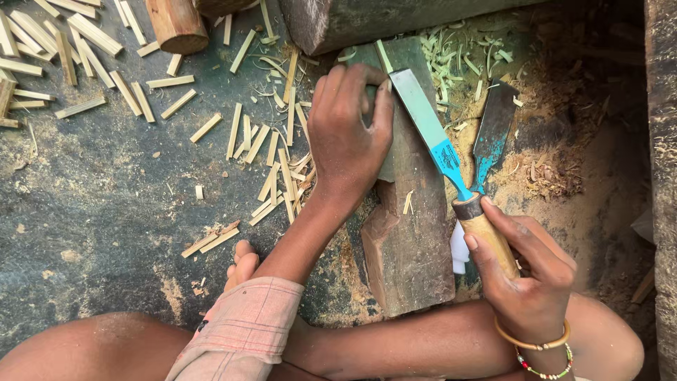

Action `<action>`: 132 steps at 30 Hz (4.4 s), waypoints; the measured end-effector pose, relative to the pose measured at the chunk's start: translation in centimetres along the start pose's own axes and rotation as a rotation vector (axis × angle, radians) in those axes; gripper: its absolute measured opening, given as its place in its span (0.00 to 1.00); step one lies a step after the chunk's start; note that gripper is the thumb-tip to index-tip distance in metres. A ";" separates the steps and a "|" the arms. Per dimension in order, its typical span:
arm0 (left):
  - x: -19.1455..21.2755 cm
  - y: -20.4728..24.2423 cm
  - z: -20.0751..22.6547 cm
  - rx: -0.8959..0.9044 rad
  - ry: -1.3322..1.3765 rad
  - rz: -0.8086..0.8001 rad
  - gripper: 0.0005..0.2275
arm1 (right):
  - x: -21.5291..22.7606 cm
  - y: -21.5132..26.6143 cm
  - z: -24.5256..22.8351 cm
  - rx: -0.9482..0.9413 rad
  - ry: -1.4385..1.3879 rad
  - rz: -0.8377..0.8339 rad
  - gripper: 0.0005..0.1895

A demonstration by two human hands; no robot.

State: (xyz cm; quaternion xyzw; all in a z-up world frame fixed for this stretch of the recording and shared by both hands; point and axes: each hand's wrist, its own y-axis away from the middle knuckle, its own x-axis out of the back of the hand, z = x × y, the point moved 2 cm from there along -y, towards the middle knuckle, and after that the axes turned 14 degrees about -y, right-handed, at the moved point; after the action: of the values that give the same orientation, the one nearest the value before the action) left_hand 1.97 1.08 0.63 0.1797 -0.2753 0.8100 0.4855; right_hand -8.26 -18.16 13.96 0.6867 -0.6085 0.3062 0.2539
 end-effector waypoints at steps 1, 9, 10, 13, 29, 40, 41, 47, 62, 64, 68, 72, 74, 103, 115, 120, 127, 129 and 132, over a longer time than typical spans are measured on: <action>-0.1 0.1 -0.1 -0.004 0.008 -0.002 0.05 | 0.0 -0.1 -0.1 0.035 0.031 -0.008 0.22; 0.1 0.0 0.2 0.019 0.060 0.043 0.11 | 0.5 -0.8 -0.4 0.088 0.082 -0.030 0.22; 0.2 0.0 0.4 0.048 0.059 0.041 0.12 | 0.4 -0.7 -0.4 0.092 0.080 -0.029 0.21; 0.8 -0.1 0.5 0.202 0.057 -0.011 0.14 | 0.6 -0.6 -0.5 0.094 0.103 -0.046 0.21; 0.5 -0.4 -1.4 0.449 0.223 -0.100 0.16 | 0.8 -1.3 -0.4 0.103 0.067 -0.035 0.22; 0.4 0.2 -0.9 0.467 0.228 -0.065 0.20 | 0.5 -1.1 0.5 0.176 0.118 -0.019 0.20; 0.5 0.4 -0.8 0.495 0.236 -0.076 0.20 | 0.5 -1.0 0.9 0.196 0.106 -0.025 0.20; 0.9 0.1 -0.1 0.569 0.268 -0.100 0.21 | -0.8 -0.9 2.1 0.190 0.065 -0.008 0.21; 0.8 0.0 -1.0 0.501 0.291 -0.131 0.19 | 0.0 0.2 0.6 -0.018 -0.106 0.145 0.21; 0.6 -0.1 -0.8 0.497 0.281 -0.140 0.19 | 0.6 0.3 0.5 0.026 -0.028 0.094 0.21; 1.2 -0.2 -0.7 0.413 0.255 -0.128 0.21 | 0.6 -0.1 0.7 0.023 0.029 0.071 0.22; 1.2 -0.4 -0.4 0.417 0.208 -0.144 0.21 | 0.4 -0.8 0.3 0.068 0.001 0.031 0.20; 1.2 -0.4 -0.4 0.426 0.198 -0.138 0.21 | 0.3 -1.1 0.1 0.052 0.029 0.017 0.20; 1.1 -0.4 -0.5 0.465 0.233 -0.158 0.18 | 2.0 -3.6 -4.8 0.047 0.236 -0.145 0.21; 0.5 0.1 -0.3 0.443 0.257 -0.084 0.18 | 0.5 -1.7 -2.0 0.108 0.148 -0.068 0.19; 0.7 0.1 0.0 0.469 0.322 -0.075 0.18 | -0.5 -1.3 0.5 0.192 0.102 -0.032 0.18; 0.6 0.2 -0.2 0.470 0.305 -0.079 0.20 | -2.1 -0.9 0.4 0.248 0.144 0.017 0.23; 0.4 0.2 -0.4 0.441 0.259 -0.061 0.19 | -2.8 -0.7 0.6 0.260 0.146 0.028 0.24; 0.8 0.0 -0.4 0.439 0.259 -0.095 0.19 | -3.8 -1.5 0.6 0.252 0.128 0.070 0.24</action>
State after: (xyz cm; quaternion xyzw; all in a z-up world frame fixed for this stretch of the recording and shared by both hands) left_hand 1.59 1.82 0.78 0.1884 -0.0198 0.8428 0.5038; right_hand -6.95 -15.79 10.81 0.6704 -0.5713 0.4323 0.1931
